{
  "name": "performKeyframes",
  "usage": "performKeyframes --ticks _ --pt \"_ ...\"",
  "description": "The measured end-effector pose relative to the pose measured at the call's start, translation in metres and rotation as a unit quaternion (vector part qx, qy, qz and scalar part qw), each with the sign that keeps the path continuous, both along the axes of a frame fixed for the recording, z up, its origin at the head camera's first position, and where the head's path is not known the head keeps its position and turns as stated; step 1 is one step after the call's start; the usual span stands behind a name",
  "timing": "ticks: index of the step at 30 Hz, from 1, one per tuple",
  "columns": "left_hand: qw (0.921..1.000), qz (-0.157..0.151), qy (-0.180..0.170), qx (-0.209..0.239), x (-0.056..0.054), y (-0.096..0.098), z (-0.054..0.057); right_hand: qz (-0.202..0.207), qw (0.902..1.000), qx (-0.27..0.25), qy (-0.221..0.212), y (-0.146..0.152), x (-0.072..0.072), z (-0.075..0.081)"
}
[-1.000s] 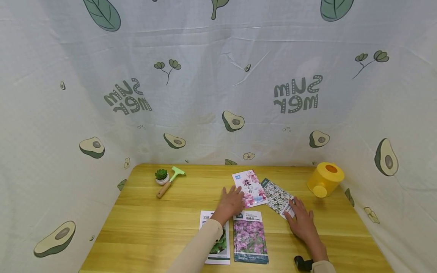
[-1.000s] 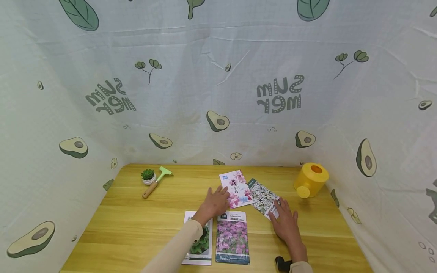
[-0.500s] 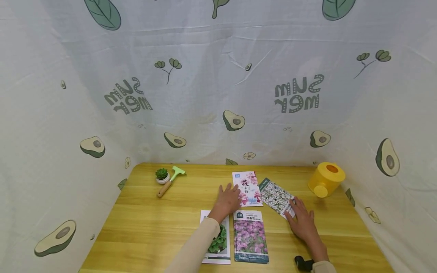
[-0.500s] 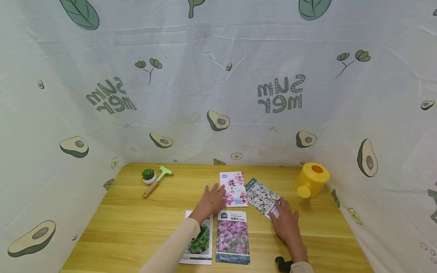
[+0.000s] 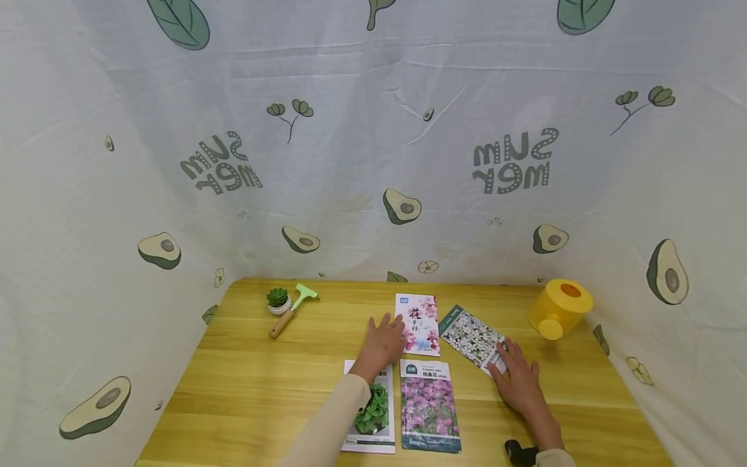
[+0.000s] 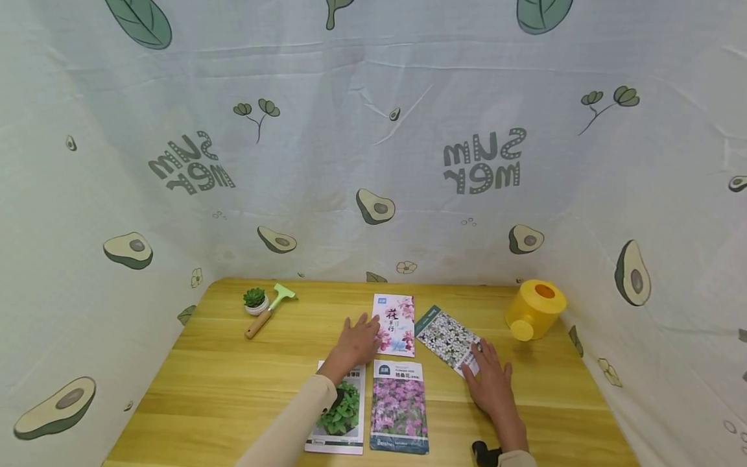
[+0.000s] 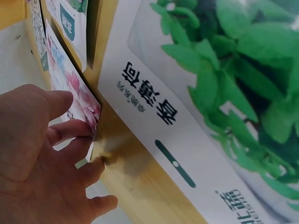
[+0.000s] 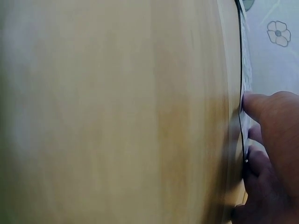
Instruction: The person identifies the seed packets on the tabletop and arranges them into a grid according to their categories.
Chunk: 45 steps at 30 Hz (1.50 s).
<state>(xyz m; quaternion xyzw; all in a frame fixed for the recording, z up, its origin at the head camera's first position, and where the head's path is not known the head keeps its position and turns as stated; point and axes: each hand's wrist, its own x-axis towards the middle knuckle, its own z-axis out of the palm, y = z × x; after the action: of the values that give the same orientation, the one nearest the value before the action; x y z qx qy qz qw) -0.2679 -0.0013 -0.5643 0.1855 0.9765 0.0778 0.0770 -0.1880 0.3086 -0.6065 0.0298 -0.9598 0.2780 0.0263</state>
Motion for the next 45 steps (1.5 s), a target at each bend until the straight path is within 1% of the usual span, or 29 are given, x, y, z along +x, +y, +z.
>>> performKeyframes --ticks 4,6,8,12,16,19,21,23,25,28,30,32,34,36,38,41,45 --pt "0.9999 0.004 -0.002 0.010 0.000 -0.005 -0.001 -0.001 1.0000 -0.004 0.007 -0.001 0.001 0.001" --pt "1.0000 0.003 -0.002 0.007 0.001 -0.007 0.000 -0.002 0.9999 -0.003 0.010 0.000 0.002 0.000" --pt "0.9999 0.001 -0.016 0.007 0.001 -0.009 0.002 -0.004 0.9999 -0.003 0.011 0.002 0.003 0.000" --pt "0.9992 0.012 -0.024 0.030 0.000 -0.015 -0.001 -0.002 0.9998 -0.008 0.015 0.003 0.003 0.000" --pt "0.9989 0.020 -0.006 0.041 0.000 -0.023 -0.002 0.001 0.9999 -0.007 0.014 0.005 0.003 -0.001" --pt "0.9992 0.010 -0.004 0.039 0.001 -0.027 -0.004 -0.003 1.0000 -0.001 0.007 0.008 0.006 -0.001" --pt "0.9989 0.007 -0.005 0.046 0.001 -0.030 -0.006 -0.006 1.0000 0.002 0.007 0.009 0.008 0.000" --pt "0.9987 0.011 -0.004 0.050 -0.001 -0.034 -0.010 -0.005 1.0000 0.000 0.006 0.009 0.008 -0.001" --pt "0.9980 0.022 -0.003 0.060 -0.002 -0.038 -0.015 -0.002 1.0000 -0.002 0.009 0.006 0.006 -0.001" --pt "0.9972 0.033 0.004 0.067 -0.005 -0.044 -0.025 -0.001 0.9997 -0.013 0.022 0.002 0.003 -0.004" --pt "0.9968 0.033 0.007 0.072 -0.006 -0.048 -0.028 -0.002 0.9992 -0.019 0.036 -0.001 0.003 -0.006" --pt "0.9966 0.032 0.011 0.076 -0.007 -0.052 -0.030 -0.001 0.9989 -0.023 0.041 -0.003 0.002 -0.006" --pt "0.9962 0.032 0.007 0.080 -0.007 -0.055 -0.030 0.001 0.9991 -0.023 0.036 -0.004 0.001 -0.005" --pt "0.9958 0.032 0.008 0.085 -0.007 -0.057 -0.031 0.001 0.9995 -0.021 0.024 -0.005 0.001 -0.003" --pt "0.9956 0.032 0.002 0.088 -0.006 -0.058 -0.031 0.001 0.9999 -0.015 0.008 -0.005 0.000 0.000" --pt "0.9947 0.029 0.001 0.098 -0.004 -0.059 -0.027 0.000 0.9999 -0.008 -0.009 -0.003 0.000 0.003" --pt "0.9946 0.029 0.000 0.100 -0.003 -0.060 -0.022 0.000 0.9998 -0.006 -0.017 -0.001 -0.001 0.004"
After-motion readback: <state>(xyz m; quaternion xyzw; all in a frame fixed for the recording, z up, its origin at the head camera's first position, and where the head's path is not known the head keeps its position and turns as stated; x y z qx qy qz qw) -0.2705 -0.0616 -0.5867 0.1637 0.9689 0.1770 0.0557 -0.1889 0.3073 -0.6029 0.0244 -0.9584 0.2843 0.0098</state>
